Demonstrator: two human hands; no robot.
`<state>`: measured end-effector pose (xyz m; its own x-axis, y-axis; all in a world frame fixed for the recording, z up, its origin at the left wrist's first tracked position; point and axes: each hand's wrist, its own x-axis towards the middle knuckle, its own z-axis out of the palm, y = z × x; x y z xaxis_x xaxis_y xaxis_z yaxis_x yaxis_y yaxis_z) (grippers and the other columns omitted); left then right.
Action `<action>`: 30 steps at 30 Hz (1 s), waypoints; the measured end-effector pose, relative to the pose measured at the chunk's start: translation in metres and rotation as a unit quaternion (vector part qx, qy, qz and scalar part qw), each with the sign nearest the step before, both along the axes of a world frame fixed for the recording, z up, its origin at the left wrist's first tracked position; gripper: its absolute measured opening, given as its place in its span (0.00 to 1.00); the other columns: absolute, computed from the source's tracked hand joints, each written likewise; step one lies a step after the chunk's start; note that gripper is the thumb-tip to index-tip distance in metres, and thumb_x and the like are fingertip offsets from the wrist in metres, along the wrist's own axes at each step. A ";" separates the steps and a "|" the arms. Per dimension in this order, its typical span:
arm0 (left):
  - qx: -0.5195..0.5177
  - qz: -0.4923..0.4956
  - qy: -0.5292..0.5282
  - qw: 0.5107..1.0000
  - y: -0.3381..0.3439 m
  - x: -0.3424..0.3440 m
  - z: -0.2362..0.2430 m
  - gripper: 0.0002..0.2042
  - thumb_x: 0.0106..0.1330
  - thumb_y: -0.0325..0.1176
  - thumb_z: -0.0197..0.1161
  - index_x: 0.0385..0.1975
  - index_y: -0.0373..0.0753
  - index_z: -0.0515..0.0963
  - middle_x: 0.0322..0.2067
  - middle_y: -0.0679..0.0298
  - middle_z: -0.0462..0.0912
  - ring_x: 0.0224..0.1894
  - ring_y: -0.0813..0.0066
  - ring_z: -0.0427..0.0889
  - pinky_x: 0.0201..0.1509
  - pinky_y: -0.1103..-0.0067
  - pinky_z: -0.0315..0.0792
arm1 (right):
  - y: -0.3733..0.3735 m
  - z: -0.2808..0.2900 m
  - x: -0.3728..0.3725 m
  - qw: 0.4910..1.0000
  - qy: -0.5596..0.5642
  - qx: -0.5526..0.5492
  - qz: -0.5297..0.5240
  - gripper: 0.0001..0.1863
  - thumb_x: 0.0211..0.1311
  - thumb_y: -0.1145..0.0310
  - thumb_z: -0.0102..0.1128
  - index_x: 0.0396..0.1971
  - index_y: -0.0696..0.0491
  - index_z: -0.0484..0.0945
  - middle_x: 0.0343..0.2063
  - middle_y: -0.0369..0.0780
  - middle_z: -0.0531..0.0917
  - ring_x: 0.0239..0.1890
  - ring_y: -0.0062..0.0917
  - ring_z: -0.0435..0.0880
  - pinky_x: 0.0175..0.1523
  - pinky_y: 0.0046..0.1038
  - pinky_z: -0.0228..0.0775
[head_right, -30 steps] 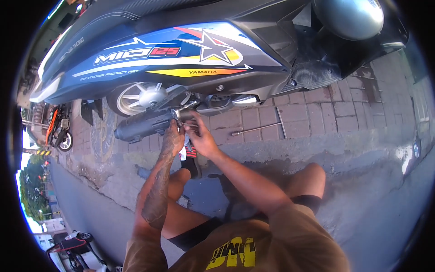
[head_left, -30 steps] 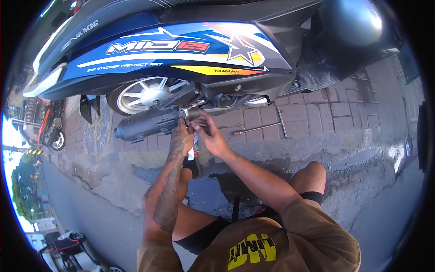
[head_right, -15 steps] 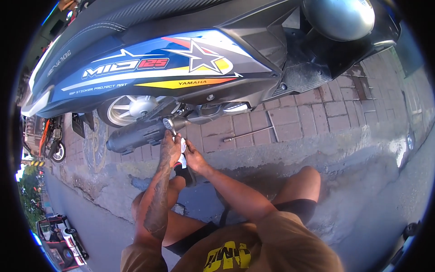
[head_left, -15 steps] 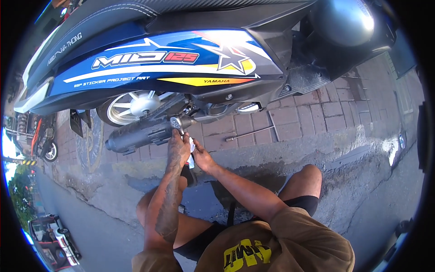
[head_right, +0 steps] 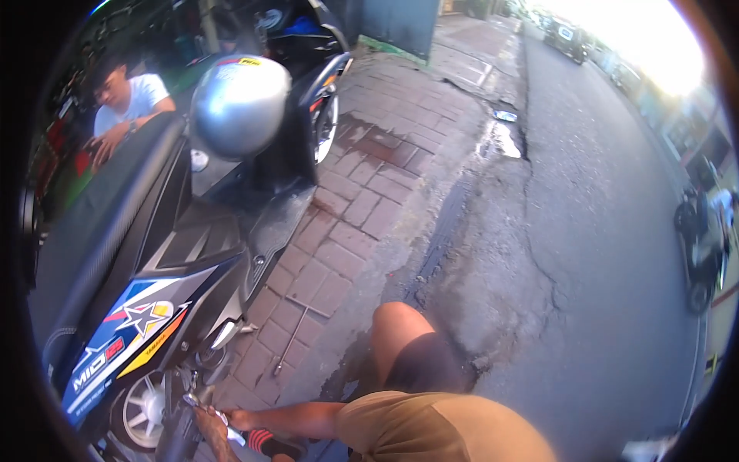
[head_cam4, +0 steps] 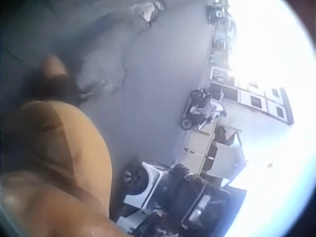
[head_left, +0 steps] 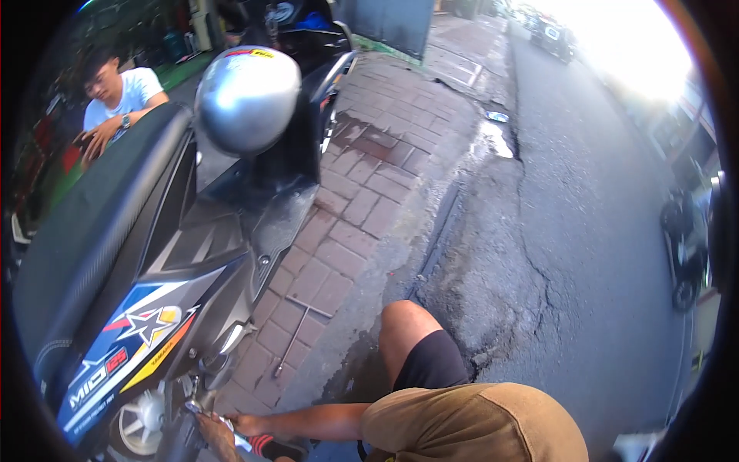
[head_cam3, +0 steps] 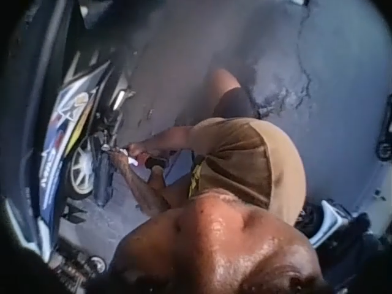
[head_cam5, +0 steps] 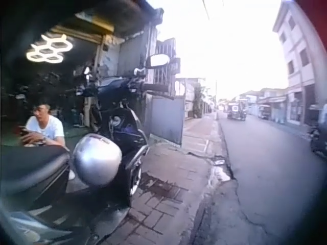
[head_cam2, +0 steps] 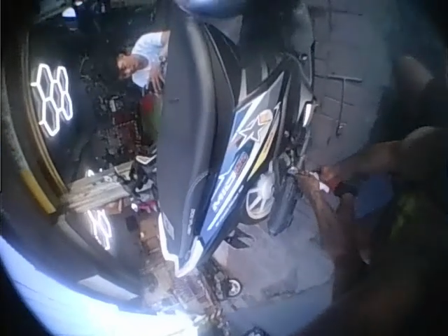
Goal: The recorder selects tools from a tool chest and then works on the exhaust assembly of a motorcycle.
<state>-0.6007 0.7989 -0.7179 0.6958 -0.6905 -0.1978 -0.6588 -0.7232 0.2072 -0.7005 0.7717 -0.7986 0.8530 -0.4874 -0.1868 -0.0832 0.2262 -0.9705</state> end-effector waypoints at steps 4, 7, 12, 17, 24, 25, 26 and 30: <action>-0.248 0.048 0.212 0.944 -0.022 0.020 -0.037 0.21 0.66 0.45 0.54 0.48 0.33 0.75 0.41 0.45 0.80 0.46 0.46 0.80 0.51 0.62 0.74 | -0.037 0.003 -0.006 0.994 0.036 -0.093 -0.041 0.22 0.66 0.60 0.49 0.55 0.55 0.71 0.42 0.47 0.82 0.43 0.32 0.82 0.49 0.34 0.75; 0.023 -0.179 -0.107 0.978 -0.025 0.012 -0.013 0.23 0.68 0.48 0.51 0.45 0.30 0.76 0.37 0.40 0.80 0.42 0.43 0.80 0.49 0.60 0.74 | -0.041 -0.001 -0.010 0.994 0.065 0.017 0.082 0.26 0.72 0.53 0.42 0.60 0.55 0.69 0.54 0.49 0.78 0.57 0.39 0.76 0.62 0.37 0.65; -0.004 -0.049 -0.008 0.999 -0.051 -0.057 0.058 0.34 0.73 0.55 0.41 0.49 0.18 0.70 0.41 0.30 0.77 0.47 0.42 0.79 0.50 0.60 0.74 | -0.049 0.013 -0.061 0.997 0.057 0.047 0.017 0.38 0.71 0.36 0.27 0.35 0.56 0.77 0.33 0.43 0.80 0.40 0.34 0.78 0.49 0.38 0.69; -0.016 -0.147 -0.133 0.980 -0.039 0.048 -0.048 0.34 0.72 0.56 0.45 0.69 0.37 0.54 0.55 0.31 0.68 0.51 0.36 0.75 0.59 0.54 0.67 | -0.069 0.065 -0.082 0.985 0.095 0.116 0.091 0.38 0.69 0.33 0.30 0.29 0.52 0.78 0.24 0.38 0.77 0.23 0.27 0.76 0.27 0.36 0.69; -0.140 -0.028 0.181 0.973 -0.042 0.050 -0.055 0.31 0.71 0.52 0.50 0.68 0.47 0.52 0.58 0.35 0.62 0.58 0.45 0.70 0.58 0.53 0.65 | -0.084 0.058 -0.094 0.989 0.114 0.077 0.052 0.37 0.67 0.31 0.32 0.26 0.50 0.77 0.18 0.33 0.73 0.13 0.21 0.67 0.16 0.31 0.61; -0.147 -0.023 0.207 0.967 -0.041 0.048 -0.053 0.29 0.71 0.50 0.50 0.67 0.46 0.53 0.57 0.37 0.63 0.57 0.46 0.70 0.57 0.54 0.66 | -0.080 0.052 -0.092 0.988 0.107 0.099 0.048 0.36 0.67 0.31 0.33 0.25 0.50 0.76 0.18 0.33 0.73 0.14 0.20 0.67 0.16 0.30 0.60; -0.154 -0.013 0.230 0.961 -0.035 0.050 -0.048 0.28 0.71 0.49 0.51 0.66 0.44 0.54 0.56 0.38 0.65 0.56 0.48 0.71 0.57 0.56 0.66 | -0.074 0.049 -0.089 0.988 0.106 0.099 0.055 0.36 0.67 0.31 0.33 0.25 0.50 0.76 0.18 0.33 0.73 0.14 0.20 0.67 0.16 0.30 0.60; -0.183 0.011 0.328 0.927 -0.027 0.042 -0.029 0.24 0.72 0.45 0.51 0.62 0.39 0.60 0.52 0.45 0.69 0.52 0.54 0.73 0.55 0.61 0.68 | -0.064 0.036 -0.088 0.986 0.071 0.150 0.012 0.34 0.66 0.32 0.37 0.25 0.49 0.74 0.18 0.32 0.69 0.13 0.20 0.63 0.16 0.28 0.56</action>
